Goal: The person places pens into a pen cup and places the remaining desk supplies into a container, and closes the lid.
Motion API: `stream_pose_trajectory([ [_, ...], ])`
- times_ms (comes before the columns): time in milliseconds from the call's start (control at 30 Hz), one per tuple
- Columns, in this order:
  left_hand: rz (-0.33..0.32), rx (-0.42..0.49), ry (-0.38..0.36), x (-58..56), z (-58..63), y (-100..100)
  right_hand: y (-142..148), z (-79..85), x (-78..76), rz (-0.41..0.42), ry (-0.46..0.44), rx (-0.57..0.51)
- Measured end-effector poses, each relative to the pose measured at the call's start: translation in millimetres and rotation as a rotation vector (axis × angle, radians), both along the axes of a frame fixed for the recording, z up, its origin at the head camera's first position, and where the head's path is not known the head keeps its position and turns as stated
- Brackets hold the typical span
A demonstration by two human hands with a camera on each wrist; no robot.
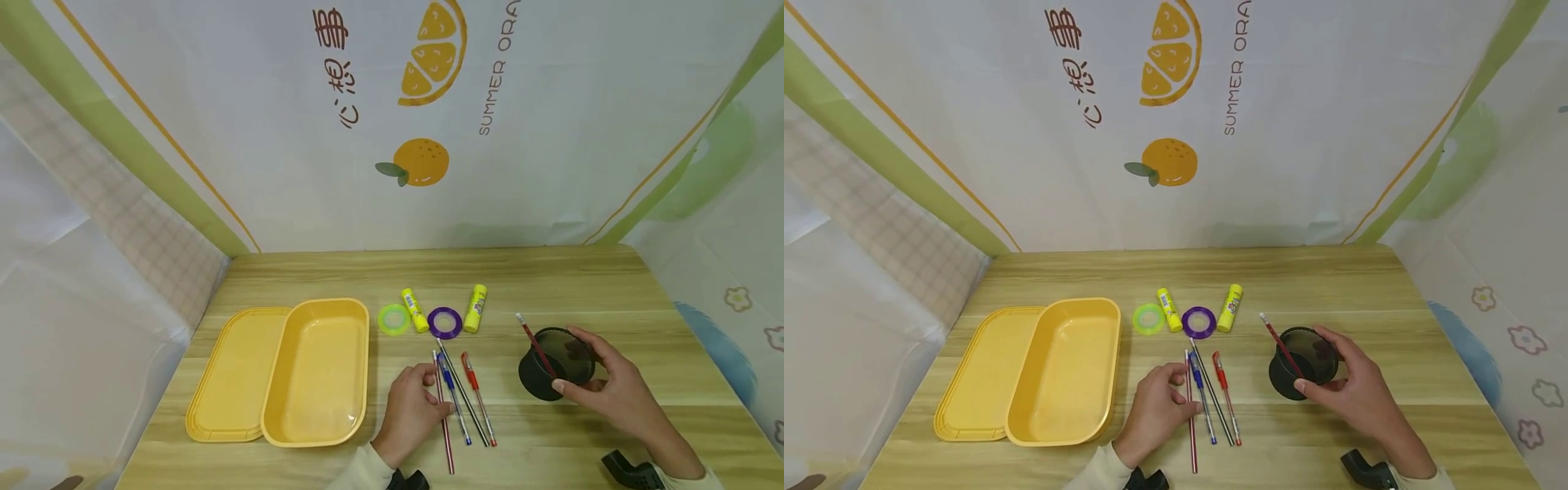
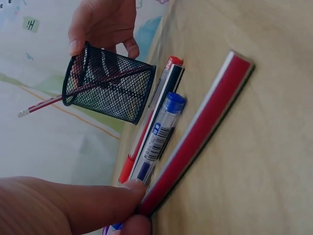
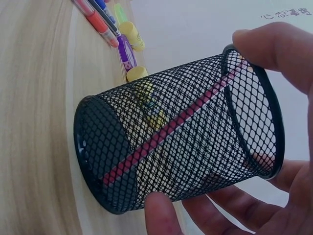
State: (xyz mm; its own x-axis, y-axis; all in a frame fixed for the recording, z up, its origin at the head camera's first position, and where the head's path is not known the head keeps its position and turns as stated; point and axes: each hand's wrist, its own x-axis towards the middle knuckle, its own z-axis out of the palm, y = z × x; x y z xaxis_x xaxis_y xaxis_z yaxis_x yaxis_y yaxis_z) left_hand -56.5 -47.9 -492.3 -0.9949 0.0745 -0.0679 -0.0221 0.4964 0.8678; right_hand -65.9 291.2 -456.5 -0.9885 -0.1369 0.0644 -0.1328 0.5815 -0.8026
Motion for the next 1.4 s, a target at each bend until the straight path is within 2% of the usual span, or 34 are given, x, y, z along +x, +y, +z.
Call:
stream_pose_trajectory([
  [200, -0.001, 0.024, 0.014, -0.6, -0.6, -1, -1, -0.2, 0.2, -0.004, 0.005, 0.006],
  [333, -0.001, 0.04, -0.013, -0.9, 1.1, -2, -1, -1.1, 0.3, -0.005, 0.024, 0.009],
  [600, 0.009, 0.142, -0.106, 0.7, 9.9, -6, -1, -0.4, 0.6, -0.001, 0.033, 0.005],
  [867, 0.04, 0.193, -0.145, 1.1, 16.0, -9, -2, -0.6, 1.0, -0.004, 0.05, 0.01],
  [1133, 0.048, 0.277, -0.137, 0.5, 17.0, -10, -3, -0.2, 1.4, -0.01, 0.057, 0.019],
  [1400, 0.036, 0.343, -0.124, -2.4, 19.7, -10, -3, 0.9, 0.8, 0.0, 0.027, 0.005],
])
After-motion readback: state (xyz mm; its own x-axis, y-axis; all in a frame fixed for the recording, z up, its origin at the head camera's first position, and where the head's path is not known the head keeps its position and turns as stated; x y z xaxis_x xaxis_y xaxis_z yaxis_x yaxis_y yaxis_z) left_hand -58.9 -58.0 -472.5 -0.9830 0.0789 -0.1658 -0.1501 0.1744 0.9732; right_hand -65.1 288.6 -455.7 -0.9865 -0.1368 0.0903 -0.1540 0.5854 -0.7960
